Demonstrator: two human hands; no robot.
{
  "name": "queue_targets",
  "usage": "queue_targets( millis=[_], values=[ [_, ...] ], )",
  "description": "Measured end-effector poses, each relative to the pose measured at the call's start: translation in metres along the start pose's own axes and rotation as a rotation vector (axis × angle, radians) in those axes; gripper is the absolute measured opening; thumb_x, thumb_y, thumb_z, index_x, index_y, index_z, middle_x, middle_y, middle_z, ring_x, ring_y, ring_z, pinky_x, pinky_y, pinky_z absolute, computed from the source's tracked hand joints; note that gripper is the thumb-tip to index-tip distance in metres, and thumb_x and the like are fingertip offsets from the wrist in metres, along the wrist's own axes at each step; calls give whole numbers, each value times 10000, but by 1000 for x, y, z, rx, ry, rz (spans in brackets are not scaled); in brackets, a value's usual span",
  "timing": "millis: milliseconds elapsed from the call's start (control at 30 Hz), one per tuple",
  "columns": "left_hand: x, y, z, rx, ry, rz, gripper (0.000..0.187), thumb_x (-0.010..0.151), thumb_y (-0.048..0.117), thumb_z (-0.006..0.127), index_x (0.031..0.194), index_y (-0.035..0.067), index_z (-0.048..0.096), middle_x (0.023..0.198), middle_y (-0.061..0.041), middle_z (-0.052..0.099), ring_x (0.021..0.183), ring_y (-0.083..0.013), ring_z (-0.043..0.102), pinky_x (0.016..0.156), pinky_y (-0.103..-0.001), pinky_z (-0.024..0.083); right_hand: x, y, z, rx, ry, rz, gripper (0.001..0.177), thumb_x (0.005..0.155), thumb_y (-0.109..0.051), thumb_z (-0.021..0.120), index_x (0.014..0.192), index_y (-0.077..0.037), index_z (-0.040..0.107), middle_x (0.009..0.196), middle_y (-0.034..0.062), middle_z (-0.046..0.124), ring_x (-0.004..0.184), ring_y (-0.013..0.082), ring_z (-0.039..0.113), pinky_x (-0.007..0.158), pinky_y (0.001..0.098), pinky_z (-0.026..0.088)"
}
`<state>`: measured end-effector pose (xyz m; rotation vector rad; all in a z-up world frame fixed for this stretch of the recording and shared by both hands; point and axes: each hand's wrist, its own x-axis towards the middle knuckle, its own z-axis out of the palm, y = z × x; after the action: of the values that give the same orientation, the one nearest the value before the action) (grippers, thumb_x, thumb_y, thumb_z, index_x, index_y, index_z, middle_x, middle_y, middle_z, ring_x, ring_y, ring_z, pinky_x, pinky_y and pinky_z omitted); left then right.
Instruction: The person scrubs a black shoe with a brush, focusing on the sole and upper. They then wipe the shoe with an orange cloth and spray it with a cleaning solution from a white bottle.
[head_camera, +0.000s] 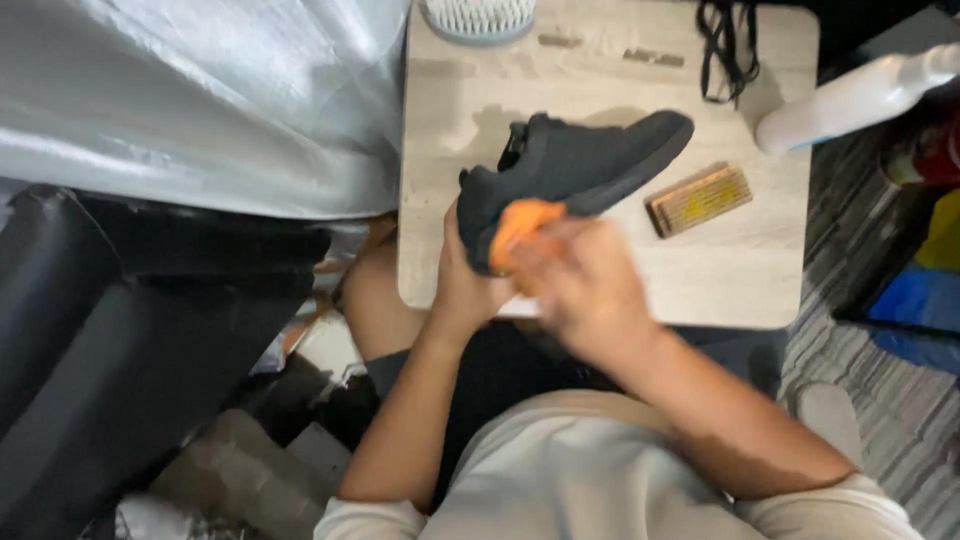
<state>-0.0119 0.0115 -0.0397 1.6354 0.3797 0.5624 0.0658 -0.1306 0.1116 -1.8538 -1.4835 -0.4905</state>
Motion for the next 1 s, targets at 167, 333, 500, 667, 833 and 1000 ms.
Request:
queue_targets(
  millis=[167,333,500,667,833,1000],
  values=[
    [10,38,11,162,43,-118,1244,466,233,989,1528,138,348,1359,-199,627,1269,-401,608,1081,-510,502,-49,71,-15,-283,23,248,242,863,-68,785,1084,-154,831,1120,97,653,956,283,640,806,379,545],
    [15,49,9,132,71,-117,1211,473,223,976,1505,125,351,1332,-240,626,1260,-432,606,1071,-529,501,-29,42,-2,31,114,316,363,821,62,622,1116,-51,802,1072,146,602,946,350,651,845,421,559],
    [19,80,2,76,59,-119,1052,495,172,927,1422,106,437,1261,-237,659,1222,-407,634,1024,-514,535,-4,14,16,206,174,266,406,806,51,548,1124,-35,785,1031,132,596,917,338,636,860,414,547],
    [19,95,4,67,23,-107,889,641,193,829,1434,129,431,1242,-185,650,1170,-349,645,991,-430,540,31,-23,29,-18,4,57,208,711,-125,686,910,-131,746,1025,105,633,927,349,616,793,450,457],
    [20,106,-1,62,13,-92,743,773,212,739,1444,149,426,1224,-137,642,1123,-297,655,961,-354,543,14,-19,54,-60,72,10,125,821,-168,641,868,-124,748,1077,73,663,994,329,598,794,432,419],
    [15,109,-5,59,-14,-98,597,905,229,650,1454,170,421,1207,-90,633,1076,-245,664,931,-279,546,-14,10,54,-4,160,-94,261,937,-283,561,920,-162,792,1121,86,708,1012,342,613,849,443,439]
  ],
)
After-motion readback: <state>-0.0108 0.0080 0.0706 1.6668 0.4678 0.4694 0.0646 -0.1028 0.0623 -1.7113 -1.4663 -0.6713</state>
